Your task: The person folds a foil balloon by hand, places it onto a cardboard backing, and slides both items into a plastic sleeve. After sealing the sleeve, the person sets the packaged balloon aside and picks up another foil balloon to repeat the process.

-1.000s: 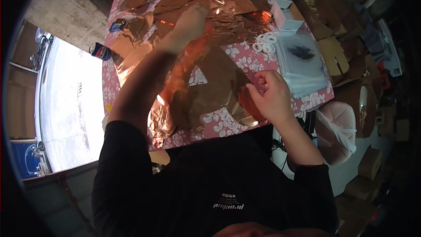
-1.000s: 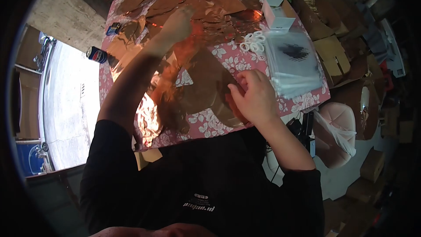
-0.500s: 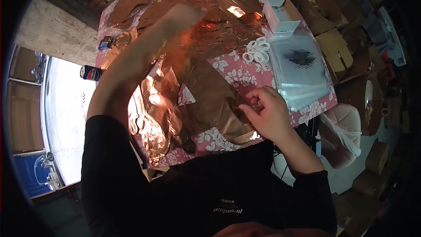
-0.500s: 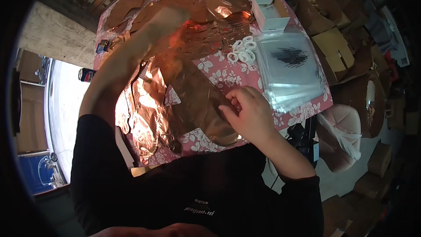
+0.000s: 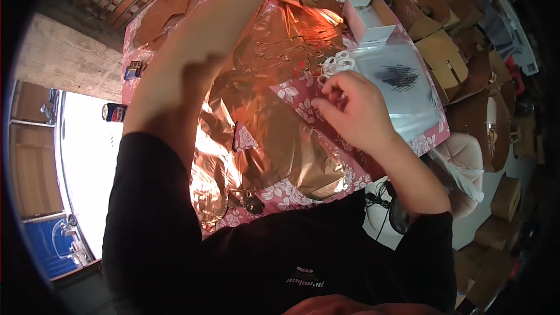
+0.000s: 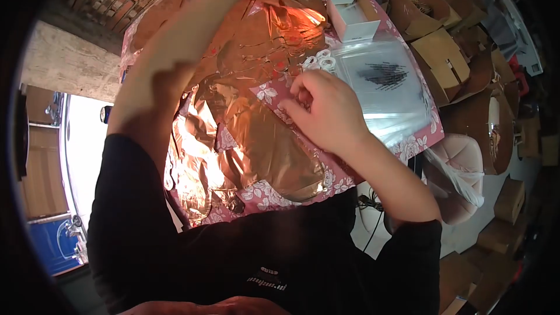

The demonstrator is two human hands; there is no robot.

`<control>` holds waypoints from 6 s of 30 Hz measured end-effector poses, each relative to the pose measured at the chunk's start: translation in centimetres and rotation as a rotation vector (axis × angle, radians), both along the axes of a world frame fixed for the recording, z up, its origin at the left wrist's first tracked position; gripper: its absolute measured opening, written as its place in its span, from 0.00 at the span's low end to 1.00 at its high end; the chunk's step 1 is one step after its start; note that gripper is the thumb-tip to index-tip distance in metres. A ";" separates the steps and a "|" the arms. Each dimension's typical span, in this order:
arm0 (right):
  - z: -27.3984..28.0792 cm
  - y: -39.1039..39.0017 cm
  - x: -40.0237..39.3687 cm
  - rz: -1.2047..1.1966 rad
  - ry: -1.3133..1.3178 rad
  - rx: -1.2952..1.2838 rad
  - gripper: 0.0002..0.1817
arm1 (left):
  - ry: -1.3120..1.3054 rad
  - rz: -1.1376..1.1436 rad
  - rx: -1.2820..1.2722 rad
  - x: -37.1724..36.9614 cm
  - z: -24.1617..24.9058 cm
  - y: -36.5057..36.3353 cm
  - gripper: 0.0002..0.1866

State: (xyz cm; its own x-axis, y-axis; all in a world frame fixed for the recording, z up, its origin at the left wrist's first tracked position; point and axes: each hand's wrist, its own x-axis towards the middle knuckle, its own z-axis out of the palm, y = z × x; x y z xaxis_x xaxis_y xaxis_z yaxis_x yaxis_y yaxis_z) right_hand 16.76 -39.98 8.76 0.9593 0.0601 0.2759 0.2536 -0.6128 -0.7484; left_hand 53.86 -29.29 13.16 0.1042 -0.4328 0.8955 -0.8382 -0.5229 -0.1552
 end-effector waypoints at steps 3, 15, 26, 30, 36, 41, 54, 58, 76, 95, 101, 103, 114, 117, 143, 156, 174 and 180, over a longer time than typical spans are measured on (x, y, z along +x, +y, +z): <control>-0.8 -0.7 2.7 -0.048 -0.016 -0.085 0.14 | 0.545 0.252 0.163 -5.9 -4.1 3.4 0.13; -5.5 -2.2 14.3 -0.083 0.022 -0.486 0.16 | 0.618 -0.136 0.589 -10.0 -11.2 10.7 0.17; -4.4 -1.6 13.0 -0.151 -0.200 -0.339 0.11 | 0.968 0.106 0.574 -10.2 -9.0 9.5 0.18; -4.4 -1.1 13.2 -0.112 -0.167 -0.356 0.12 | 1.108 0.106 0.396 -9.1 -10.3 9.0 0.20; -7.1 -2.2 15.8 -0.186 -0.264 -0.436 0.16 | 1.057 0.179 0.354 -9.6 -9.1 8.7 0.20; -5.3 -1.8 16.2 -0.185 0.088 -0.443 0.18 | 1.257 0.138 0.294 -9.5 -9.4 8.6 0.17; -5.8 -1.9 16.0 -0.201 -0.065 -0.675 0.12 | 1.239 0.144 0.120 -10.7 -10.0 7.9 0.15; -6.8 -2.2 15.6 -0.196 -0.212 -0.667 0.07 | 1.231 0.096 0.014 -10.2 -10.7 7.7 0.14; -7.4 -2.6 15.6 -0.218 -0.224 -0.550 0.20 | 0.791 -0.180 0.424 -12.5 -9.4 9.8 0.15; -7.5 -3.0 15.2 -0.202 -0.227 -0.534 0.17 | 1.301 0.009 0.186 -11.2 -9.1 9.1 0.13; -7.7 -3.7 15.1 -0.206 -0.447 -0.521 0.14 | 1.439 0.054 0.082 -12.3 -9.7 8.2 0.11; -7.5 -3.7 14.9 -0.207 -0.469 -0.519 0.12 | 1.380 0.060 0.150 -12.4 -9.2 8.3 0.11; -5.8 -3.2 14.5 0.017 -0.199 -0.536 0.14 | 1.473 -0.143 -0.110 -10.0 -10.4 8.6 0.12; -5.5 -2.9 14.0 0.039 -0.075 -0.457 0.24 | 1.335 0.014 -0.112 -9.5 -10.2 8.6 0.16; -4.1 -2.6 17.6 -0.015 0.270 -0.619 0.31 | 0.601 0.472 -0.573 -1.5 14.3 21.7 0.13; -3.5 -1.7 20.2 -0.029 0.273 -0.921 0.28 | 0.418 0.500 -0.686 -10.8 23.4 28.6 0.10; 3.7 3.8 18.6 -0.283 -0.081 -0.211 0.18 | 0.341 0.451 -0.251 -20.5 19.1 35.6 0.22; 3.8 13.4 7.8 0.418 0.720 1.022 0.33 | 0.510 0.222 -0.491 -25.6 19.0 34.0 0.08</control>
